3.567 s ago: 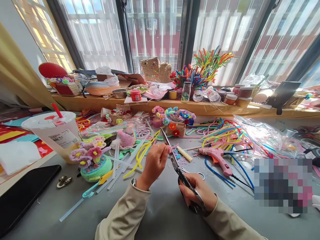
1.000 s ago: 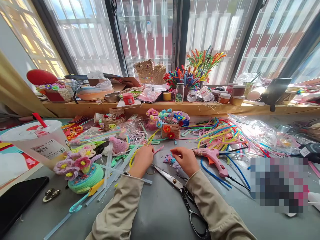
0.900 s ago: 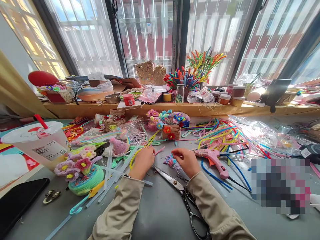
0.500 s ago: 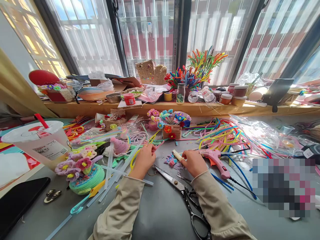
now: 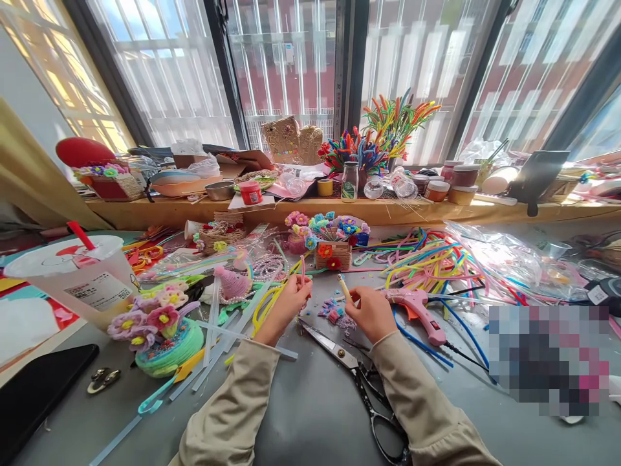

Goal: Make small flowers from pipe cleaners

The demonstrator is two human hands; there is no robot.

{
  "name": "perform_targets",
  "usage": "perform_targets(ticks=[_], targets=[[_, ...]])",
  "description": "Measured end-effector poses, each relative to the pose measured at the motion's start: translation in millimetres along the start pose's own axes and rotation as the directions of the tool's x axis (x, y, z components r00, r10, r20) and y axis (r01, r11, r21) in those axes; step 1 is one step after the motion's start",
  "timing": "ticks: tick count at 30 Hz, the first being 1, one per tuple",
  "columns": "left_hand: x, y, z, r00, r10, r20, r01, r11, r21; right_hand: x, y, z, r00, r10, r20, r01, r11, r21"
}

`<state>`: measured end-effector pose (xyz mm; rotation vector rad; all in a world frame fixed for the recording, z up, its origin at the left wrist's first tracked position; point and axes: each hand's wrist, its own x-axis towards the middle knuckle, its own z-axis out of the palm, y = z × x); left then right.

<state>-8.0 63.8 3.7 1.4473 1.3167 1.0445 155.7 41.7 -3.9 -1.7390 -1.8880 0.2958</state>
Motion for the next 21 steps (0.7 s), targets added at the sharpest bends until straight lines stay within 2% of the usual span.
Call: perform_targets(ticks=[2, 5, 8, 10, 15, 17, 18, 19, 21], targets=[[-2.8, 2.9, 1.5, 0.999, 0.004, 0.036, -0.005, 1.000, 0.016, -0.1, -2.2, -3.7, 0.999, -0.038, 0.013, 0.035, 0.977, 0.210], [-7.2, 7.8, 2.6, 0.991, 0.020, 0.129, -0.021, 1.000, 0.003, -1.0, -6.2, -6.5, 0.983, -0.170, 0.070, 0.117, 0.873, 0.473], [-9.9, 10.8, 2.4, 0.979, 0.019, 0.202, -0.005, 0.997, -0.072, -2.9, -10.6, -6.2, 0.958, -0.268, 0.106, 0.150, 0.778, 0.610], [-10.9, 11.8, 2.1, 0.979, 0.007, 0.203, 0.015, 0.994, -0.106, -4.3, -13.2, -6.5, 0.948, -0.291, 0.128, 0.138, 0.740, 0.658], [-12.0, 17.0, -1.8, 0.994, -0.034, 0.105, 0.051, 0.985, -0.164, -5.2, -14.4, -12.3, 0.927, -0.297, 0.229, 0.066, 0.731, 0.679], [-11.7, 19.2, -7.8, 0.998, -0.042, 0.041, 0.046, 0.992, -0.118, -4.8, -12.9, -14.5, 0.933, -0.263, 0.247, 0.036, 0.749, 0.662], [-11.3, 19.5, -12.1, 0.999, -0.025, 0.023, 0.026, 0.998, -0.053, -4.7, -12.0, -15.0, 0.937, -0.244, 0.251, 0.025, 0.761, 0.648], [-10.7, 18.9, -17.2, 0.999, 0.006, -0.042, -0.004, 1.000, 0.031, -4.7, -11.2, -15.1, 0.940, -0.227, 0.254, 0.017, 0.775, 0.632], [-9.4, 15.1, -28.6, 0.985, 0.107, -0.138, -0.062, 0.953, 0.297, -4.8, -9.8, -14.2, 0.940, -0.213, 0.267, 0.015, 0.807, 0.591]])
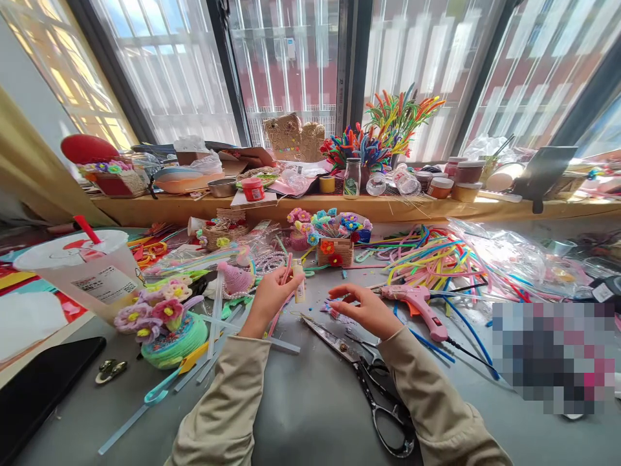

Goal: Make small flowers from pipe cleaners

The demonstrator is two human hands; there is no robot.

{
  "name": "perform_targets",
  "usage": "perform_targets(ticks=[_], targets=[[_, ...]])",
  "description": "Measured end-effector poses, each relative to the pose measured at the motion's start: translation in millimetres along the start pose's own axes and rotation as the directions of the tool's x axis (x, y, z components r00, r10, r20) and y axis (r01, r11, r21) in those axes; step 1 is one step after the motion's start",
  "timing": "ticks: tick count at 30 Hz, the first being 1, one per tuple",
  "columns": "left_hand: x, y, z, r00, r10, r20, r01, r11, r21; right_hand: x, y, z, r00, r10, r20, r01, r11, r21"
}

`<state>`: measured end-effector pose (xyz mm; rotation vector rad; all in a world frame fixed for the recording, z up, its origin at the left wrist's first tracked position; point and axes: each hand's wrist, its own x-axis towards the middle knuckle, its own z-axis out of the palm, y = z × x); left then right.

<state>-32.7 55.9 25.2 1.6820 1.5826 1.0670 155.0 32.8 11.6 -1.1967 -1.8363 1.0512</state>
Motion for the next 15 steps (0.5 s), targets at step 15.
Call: perform_targets(ticks=[15], targets=[[-0.6, -15.8, -18.0, 0.963, -0.008, 0.268, -0.117, 0.887, 0.446, 0.7, 8.9, -3.3, 0.999, 0.032, 0.014, -0.025, 0.937, -0.348]])
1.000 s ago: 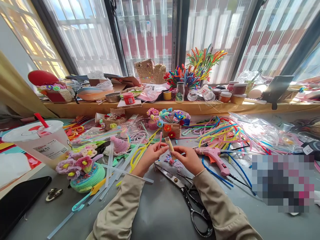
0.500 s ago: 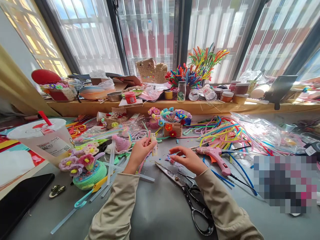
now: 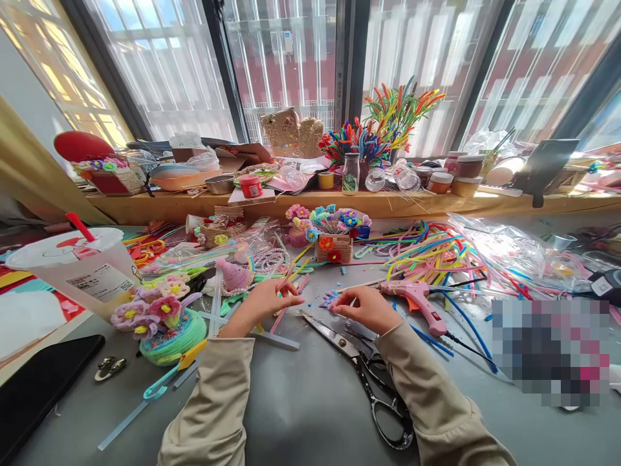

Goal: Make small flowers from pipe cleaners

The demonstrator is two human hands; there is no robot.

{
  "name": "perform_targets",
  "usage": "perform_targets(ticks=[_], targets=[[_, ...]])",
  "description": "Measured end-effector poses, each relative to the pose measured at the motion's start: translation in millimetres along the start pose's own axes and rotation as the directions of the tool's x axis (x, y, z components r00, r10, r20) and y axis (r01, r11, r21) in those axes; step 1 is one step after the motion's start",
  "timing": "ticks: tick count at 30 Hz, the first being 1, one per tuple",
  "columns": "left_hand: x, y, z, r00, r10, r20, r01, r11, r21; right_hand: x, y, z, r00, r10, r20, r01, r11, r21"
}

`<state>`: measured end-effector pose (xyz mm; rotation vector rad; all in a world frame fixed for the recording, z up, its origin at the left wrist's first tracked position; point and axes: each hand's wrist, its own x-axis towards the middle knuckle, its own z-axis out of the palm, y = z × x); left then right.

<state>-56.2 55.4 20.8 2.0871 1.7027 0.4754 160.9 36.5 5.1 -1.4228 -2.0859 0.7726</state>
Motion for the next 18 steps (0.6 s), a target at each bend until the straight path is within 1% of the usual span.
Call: perform_targets(ticks=[1, 2, 4, 7, 9, 12, 14, 16, 18], targets=[[-0.7, -0.8, -0.2, 0.997, 0.037, 0.072, -0.034, 0.999, -0.036, -0.9, -0.4, -0.4, 0.998, 0.004, 0.059, -0.002, 1.000, -0.027], [-1.5, -2.0, -0.5, 0.991, 0.051, 0.123, -0.044, 0.997, -0.057, -1.9, -0.9, -0.5, 0.993, 0.009, 0.114, -0.004, 0.999, -0.048], [-2.7, -4.8, -1.3, 0.980, 0.039, 0.194, -0.026, 0.997, -0.071, -4.0, -2.2, 0.0, 0.980, 0.017, 0.200, -0.003, 0.997, -0.071], [-3.5, -6.6, -2.4, 0.962, 0.016, 0.272, 0.004, 0.997, -0.072, -6.7, -4.4, 1.8, 0.965, 0.018, 0.261, 0.005, 0.996, -0.089], [-3.7, -5.4, -2.7, 0.959, 0.006, 0.285, 0.013, 0.998, -0.063, -7.8, -5.6, 2.9, 0.962, 0.031, 0.271, 0.001, 0.993, -0.116], [-4.1, -2.8, -3.6, 0.964, -0.003, 0.267, 0.025, 0.997, -0.079, -8.7, -6.8, 4.2, 0.960, 0.044, 0.277, 0.001, 0.987, -0.158], [-3.7, -2.9, -5.2, 0.976, -0.016, 0.218, 0.042, 0.993, -0.113, -9.6, -7.3, 5.4, 0.963, 0.046, 0.267, 0.001, 0.985, -0.174], [-2.4, -4.7, -7.3, 0.991, -0.054, 0.126, 0.072, 0.986, -0.148, -11.0, -7.8, 7.0, 0.967, 0.058, 0.247, -0.012, 0.983, -0.185], [-0.5, -6.2, -9.4, 0.994, -0.111, 0.009, 0.111, 0.977, -0.180, -12.7, -8.2, 8.1, 0.967, 0.071, 0.245, -0.022, 0.980, -0.196]])
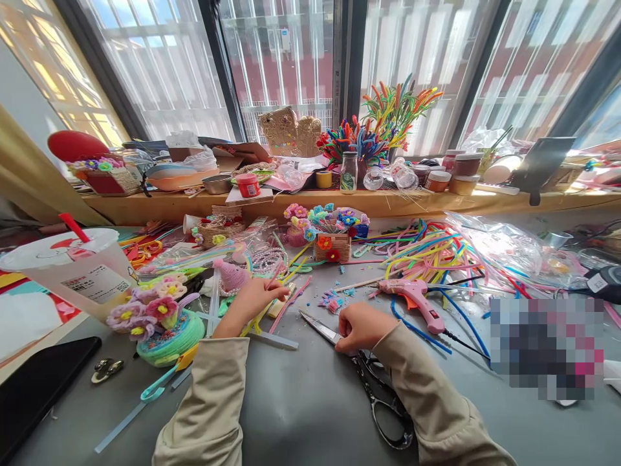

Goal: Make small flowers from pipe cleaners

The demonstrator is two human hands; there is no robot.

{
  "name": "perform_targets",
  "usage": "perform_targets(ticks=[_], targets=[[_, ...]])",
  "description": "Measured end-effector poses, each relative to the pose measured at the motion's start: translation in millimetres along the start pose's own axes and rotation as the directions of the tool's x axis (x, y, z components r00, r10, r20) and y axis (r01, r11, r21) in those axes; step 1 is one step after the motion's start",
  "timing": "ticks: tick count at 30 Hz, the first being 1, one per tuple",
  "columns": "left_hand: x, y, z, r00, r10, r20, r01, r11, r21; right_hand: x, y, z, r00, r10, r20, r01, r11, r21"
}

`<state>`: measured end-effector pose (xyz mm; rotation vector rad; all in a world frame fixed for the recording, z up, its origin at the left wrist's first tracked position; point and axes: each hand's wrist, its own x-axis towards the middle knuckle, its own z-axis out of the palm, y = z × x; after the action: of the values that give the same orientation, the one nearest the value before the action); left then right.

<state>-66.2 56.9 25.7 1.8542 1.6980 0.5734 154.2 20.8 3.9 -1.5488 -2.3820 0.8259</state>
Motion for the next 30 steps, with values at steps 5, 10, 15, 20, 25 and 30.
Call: perform_targets(ticks=[5, 10, 15, 20, 25, 30], targets=[[-1.5, 10.4, 2.8, 0.997, 0.066, -0.036, -0.069, 0.993, -0.091, 0.3, -0.7, -4.2, 0.997, -0.041, 0.065, 0.038, 0.999, 0.038], [-7.4, 27.2, 18.5, 0.951, 0.215, 0.220, -0.166, 0.961, -0.221, 6.3, -4.5, -12.3, 0.953, -0.079, -0.291, 0.156, 0.955, 0.252], [-7.3, 29.1, 26.0, 0.925, 0.258, 0.279, -0.178, 0.943, -0.282, 8.4, -5.6, -11.6, 0.942, -0.162, -0.294, 0.243, 0.933, 0.264], [-8.3, 28.7, 22.8, 0.932, 0.224, 0.286, -0.141, 0.949, -0.283, 8.4, -2.3, -13.9, 0.917, -0.123, -0.379, 0.234, 0.936, 0.262], [-7.4, 25.4, 23.7, 0.937, 0.192, 0.293, -0.113, 0.958, -0.264, 9.3, -1.5, -13.7, 0.913, -0.120, -0.390, 0.229, 0.942, 0.244], [-6.7, 23.2, 21.2, 0.973, 0.124, 0.197, -0.081, 0.974, -0.213, 10.3, 3.5, -14.2, 0.886, -0.051, -0.461, 0.143, 0.976, 0.166]])
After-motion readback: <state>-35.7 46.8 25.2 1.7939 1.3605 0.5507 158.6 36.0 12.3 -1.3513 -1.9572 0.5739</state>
